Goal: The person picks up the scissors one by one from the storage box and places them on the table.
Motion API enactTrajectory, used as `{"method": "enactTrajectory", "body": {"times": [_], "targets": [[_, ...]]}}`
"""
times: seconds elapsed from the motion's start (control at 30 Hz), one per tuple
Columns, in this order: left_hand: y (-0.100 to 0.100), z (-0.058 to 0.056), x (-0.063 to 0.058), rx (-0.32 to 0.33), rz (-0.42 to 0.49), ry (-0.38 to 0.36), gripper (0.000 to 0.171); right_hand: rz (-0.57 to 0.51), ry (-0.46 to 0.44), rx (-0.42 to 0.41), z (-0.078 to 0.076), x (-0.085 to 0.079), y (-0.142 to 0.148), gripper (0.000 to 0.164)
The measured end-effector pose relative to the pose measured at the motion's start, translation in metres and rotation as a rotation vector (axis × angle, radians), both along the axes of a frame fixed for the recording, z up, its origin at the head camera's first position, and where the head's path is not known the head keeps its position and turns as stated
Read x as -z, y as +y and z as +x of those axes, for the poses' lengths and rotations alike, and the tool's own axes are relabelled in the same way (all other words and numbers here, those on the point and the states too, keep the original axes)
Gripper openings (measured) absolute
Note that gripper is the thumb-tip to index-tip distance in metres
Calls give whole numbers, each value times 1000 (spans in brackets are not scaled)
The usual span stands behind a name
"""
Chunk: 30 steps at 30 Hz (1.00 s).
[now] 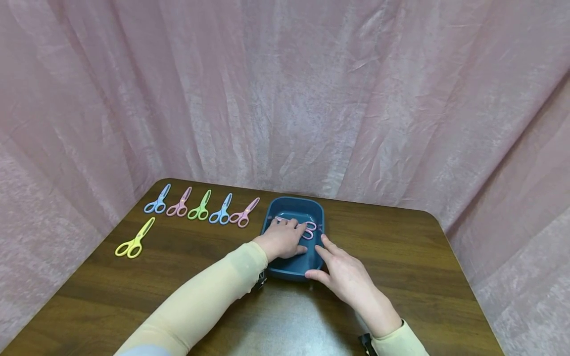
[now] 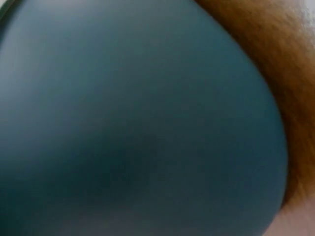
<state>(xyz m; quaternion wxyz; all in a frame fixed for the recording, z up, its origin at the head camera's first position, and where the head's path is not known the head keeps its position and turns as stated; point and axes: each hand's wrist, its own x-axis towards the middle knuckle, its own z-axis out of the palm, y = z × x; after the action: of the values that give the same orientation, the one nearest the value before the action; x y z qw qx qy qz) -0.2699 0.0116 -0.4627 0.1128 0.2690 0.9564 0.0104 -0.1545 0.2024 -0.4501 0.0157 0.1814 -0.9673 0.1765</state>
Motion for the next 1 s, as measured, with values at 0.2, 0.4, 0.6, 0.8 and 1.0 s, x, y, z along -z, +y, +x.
{"method": "enactTrajectory", "body": {"times": [0.2, 0.4, 0.6, 0.8, 1.0], "targets": [[0, -2, 9, 9, 8, 8, 78, -3, 6, -5, 0, 0, 0, 74], [-2, 0, 10, 23, 35, -8, 74, -1, 13, -7, 1, 0, 0, 74], [-5, 8, -3, 50, 33, -21, 73, 5, 21, -5, 1, 0, 0, 74], [-7, 9, -4, 66, 33, -11, 73, 7, 25, -9, 2, 0, 1, 74], [-9, 8, -1, 97, 47, -4, 70, 6, 29, -11, 1, 0, 0, 74]]}}
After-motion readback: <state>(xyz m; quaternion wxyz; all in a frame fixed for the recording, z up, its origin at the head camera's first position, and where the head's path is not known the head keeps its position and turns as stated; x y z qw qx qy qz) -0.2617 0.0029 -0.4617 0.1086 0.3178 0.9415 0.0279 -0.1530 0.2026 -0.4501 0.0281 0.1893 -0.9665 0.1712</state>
